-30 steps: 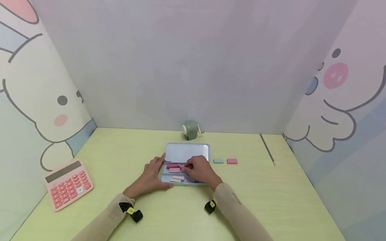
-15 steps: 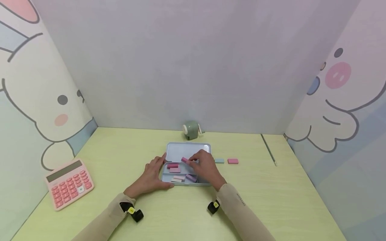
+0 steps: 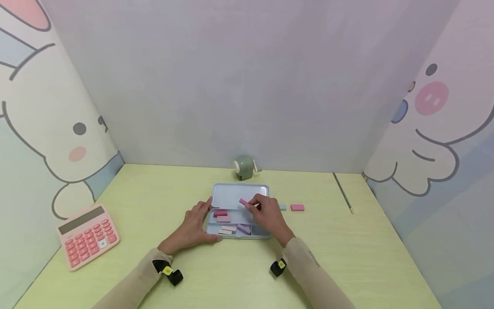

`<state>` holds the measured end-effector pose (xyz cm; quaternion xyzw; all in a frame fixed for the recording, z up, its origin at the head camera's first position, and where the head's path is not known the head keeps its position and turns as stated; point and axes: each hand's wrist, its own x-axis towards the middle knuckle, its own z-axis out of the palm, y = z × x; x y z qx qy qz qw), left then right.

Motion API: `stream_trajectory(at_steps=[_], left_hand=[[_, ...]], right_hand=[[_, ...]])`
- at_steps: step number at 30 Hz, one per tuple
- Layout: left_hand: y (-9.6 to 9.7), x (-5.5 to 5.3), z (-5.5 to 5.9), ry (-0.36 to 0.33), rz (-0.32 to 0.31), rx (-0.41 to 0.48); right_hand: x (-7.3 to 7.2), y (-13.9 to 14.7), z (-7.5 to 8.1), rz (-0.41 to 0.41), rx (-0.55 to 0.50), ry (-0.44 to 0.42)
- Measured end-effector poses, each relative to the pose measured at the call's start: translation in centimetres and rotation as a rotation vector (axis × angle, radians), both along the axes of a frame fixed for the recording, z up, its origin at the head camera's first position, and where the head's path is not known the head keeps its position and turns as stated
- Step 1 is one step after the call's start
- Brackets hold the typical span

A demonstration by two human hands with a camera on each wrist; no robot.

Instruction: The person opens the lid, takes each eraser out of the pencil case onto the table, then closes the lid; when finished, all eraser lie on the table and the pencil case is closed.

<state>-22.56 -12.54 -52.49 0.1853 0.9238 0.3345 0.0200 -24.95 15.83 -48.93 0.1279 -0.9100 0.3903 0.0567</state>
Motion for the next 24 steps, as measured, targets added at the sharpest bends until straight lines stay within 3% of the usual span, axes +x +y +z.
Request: stream_trajectory(at_steps=[3,6,15,24], left_hand=[[0.0,0.0,0.0,-0.002,0.000,0.002],[0.0,0.0,-0.1,-0.007,0.003,-0.003],[0.0,0.1,0.0,-0.008,0.007,-0.005],[0.0,0.2,0.1,-0.020,0.007,0.004]], right_hand=[[0.1,0.5,0.0,-0.022,-0.013,0.027],[0.3,1.0,0.2,-0.033,-0.005,0.001],[0.5,2.9,0.1,0.026,0.080,0.004],[0.7,4.0,0.3,0.021,0.107,0.016]])
